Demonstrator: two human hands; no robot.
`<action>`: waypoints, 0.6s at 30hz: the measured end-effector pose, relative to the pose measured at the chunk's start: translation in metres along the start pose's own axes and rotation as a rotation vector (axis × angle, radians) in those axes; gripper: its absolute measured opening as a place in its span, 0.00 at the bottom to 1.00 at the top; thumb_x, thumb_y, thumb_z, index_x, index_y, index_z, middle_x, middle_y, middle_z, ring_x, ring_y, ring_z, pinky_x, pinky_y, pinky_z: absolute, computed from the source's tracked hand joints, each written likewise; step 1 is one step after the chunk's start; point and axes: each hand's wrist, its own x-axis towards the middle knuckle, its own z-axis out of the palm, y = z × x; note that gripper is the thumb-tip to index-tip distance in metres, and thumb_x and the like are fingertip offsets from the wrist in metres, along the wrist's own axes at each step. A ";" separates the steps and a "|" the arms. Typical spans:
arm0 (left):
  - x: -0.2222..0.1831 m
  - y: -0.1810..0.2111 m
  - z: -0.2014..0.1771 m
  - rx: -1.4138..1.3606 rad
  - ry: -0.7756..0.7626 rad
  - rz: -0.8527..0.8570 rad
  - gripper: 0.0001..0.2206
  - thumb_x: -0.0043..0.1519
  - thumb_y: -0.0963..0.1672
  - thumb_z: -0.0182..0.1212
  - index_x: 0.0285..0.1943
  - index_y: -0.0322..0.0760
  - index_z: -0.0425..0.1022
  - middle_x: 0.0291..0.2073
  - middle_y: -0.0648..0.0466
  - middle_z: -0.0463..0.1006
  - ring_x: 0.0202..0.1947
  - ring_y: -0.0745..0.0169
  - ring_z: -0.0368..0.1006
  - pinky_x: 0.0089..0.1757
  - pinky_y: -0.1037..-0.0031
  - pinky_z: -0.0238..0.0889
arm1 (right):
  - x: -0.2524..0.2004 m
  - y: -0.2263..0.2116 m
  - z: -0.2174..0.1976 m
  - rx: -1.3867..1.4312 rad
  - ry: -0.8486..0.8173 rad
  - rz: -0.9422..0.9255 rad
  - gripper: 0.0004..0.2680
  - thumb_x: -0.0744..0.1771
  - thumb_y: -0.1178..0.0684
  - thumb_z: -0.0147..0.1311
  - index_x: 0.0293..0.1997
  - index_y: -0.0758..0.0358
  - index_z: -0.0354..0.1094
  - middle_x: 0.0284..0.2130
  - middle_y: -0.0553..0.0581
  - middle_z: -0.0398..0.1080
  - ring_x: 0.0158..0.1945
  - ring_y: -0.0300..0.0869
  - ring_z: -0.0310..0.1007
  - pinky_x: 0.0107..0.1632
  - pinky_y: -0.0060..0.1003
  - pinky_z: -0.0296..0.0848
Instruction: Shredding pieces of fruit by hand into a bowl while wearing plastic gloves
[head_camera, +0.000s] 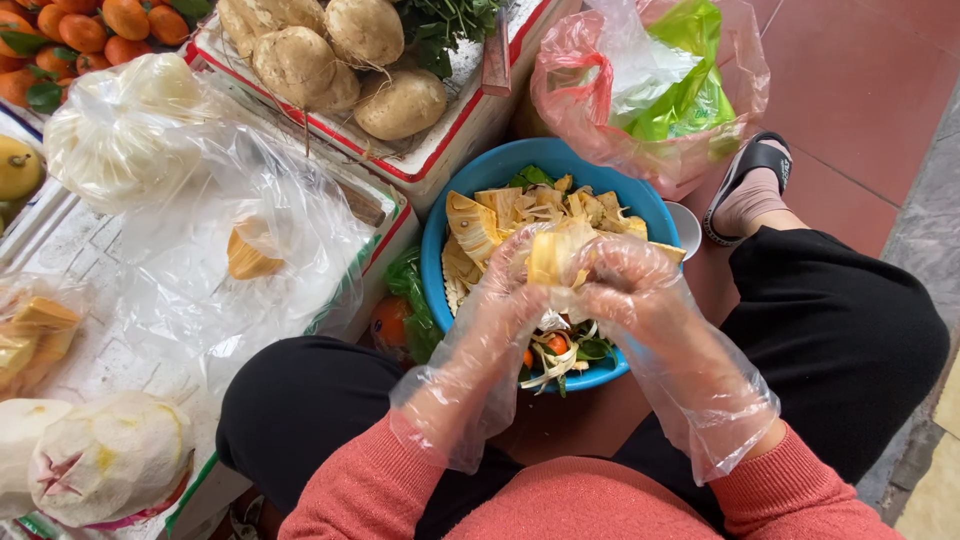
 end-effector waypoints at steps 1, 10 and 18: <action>0.002 0.010 0.011 -0.005 0.168 -0.146 0.40 0.53 0.47 0.74 0.75 0.34 0.59 0.65 0.29 0.68 0.59 0.35 0.72 0.58 0.48 0.69 | 0.002 0.012 -0.006 -0.040 -0.091 -0.070 0.06 0.55 0.68 0.59 0.29 0.72 0.73 0.23 0.63 0.68 0.30 0.42 0.70 0.34 0.35 0.71; 0.006 -0.026 -0.003 -0.445 0.242 -0.139 0.35 0.50 0.46 0.71 0.71 0.45 0.65 0.58 0.41 0.74 0.52 0.40 0.75 0.45 0.45 0.76 | 0.009 0.050 -0.028 0.111 -0.185 -0.168 0.08 0.55 0.62 0.66 0.27 0.76 0.70 0.37 0.75 0.71 0.35 0.52 0.75 0.35 0.44 0.79; 0.002 -0.002 0.003 -0.075 0.351 -0.106 0.34 0.45 0.36 0.76 0.64 0.35 0.72 0.52 0.36 0.76 0.50 0.43 0.76 0.47 0.59 0.78 | 0.003 -0.010 -0.023 0.489 0.072 -0.042 0.14 0.63 0.47 0.60 0.48 0.61 0.66 0.38 0.68 0.75 0.20 0.39 0.70 0.21 0.25 0.62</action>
